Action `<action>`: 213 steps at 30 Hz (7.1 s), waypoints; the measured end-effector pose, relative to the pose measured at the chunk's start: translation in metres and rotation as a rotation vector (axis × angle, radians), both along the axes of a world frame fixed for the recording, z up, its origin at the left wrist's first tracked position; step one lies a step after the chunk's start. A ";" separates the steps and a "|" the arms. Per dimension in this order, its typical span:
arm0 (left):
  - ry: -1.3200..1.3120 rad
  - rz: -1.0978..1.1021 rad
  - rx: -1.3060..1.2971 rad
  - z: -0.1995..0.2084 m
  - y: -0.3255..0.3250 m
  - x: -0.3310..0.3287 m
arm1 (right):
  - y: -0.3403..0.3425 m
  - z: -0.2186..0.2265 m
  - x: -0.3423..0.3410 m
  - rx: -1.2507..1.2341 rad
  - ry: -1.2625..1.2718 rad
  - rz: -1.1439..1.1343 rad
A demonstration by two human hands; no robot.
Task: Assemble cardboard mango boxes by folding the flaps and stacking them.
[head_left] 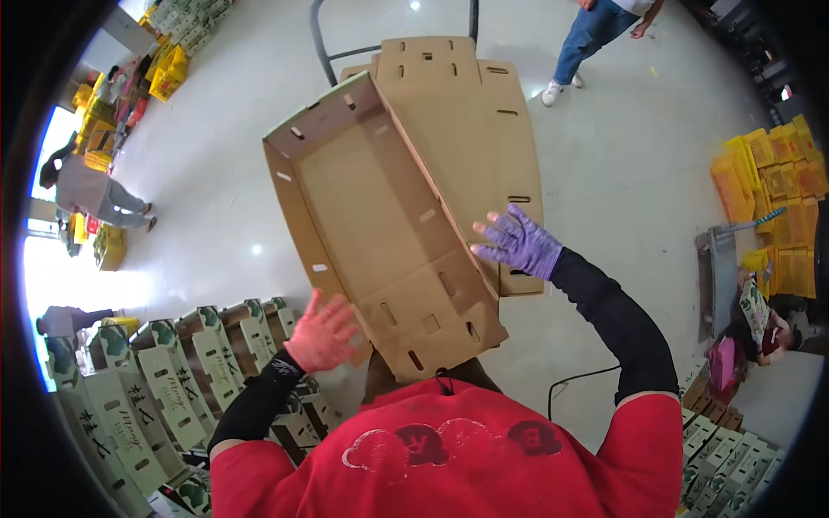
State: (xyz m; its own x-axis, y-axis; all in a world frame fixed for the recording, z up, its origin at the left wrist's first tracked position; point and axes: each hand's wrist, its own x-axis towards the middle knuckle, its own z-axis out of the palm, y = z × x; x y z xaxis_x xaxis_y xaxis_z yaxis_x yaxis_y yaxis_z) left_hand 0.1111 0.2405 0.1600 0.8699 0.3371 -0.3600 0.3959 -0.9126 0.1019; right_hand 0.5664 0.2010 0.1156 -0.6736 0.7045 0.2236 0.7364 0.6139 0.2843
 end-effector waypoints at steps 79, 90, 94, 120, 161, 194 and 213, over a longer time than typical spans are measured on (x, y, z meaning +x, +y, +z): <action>0.240 0.263 -0.136 -0.043 0.060 0.105 | -0.057 -0.064 -0.168 -0.745 0.250 -0.691; -0.082 0.886 -0.486 -0.024 0.065 0.139 | -0.031 0.025 -0.104 -0.770 0.207 -0.606; -0.089 0.347 -0.070 0.022 0.052 0.086 | -0.034 0.069 -0.115 -0.328 0.325 -0.217; 0.363 1.391 1.842 0.587 0.007 -0.290 | 0.060 0.011 -0.337 -0.267 0.598 0.133; 0.116 1.064 1.430 0.586 0.068 -0.393 | 0.083 -0.053 -0.413 -0.336 0.370 0.130; -0.304 1.313 -0.383 -0.068 0.054 -0.133 | -0.038 -0.108 -0.041 -0.415 0.829 -1.783; -0.265 1.488 1.619 0.230 -0.103 -0.324 | 0.101 0.087 -0.347 -0.301 0.995 0.002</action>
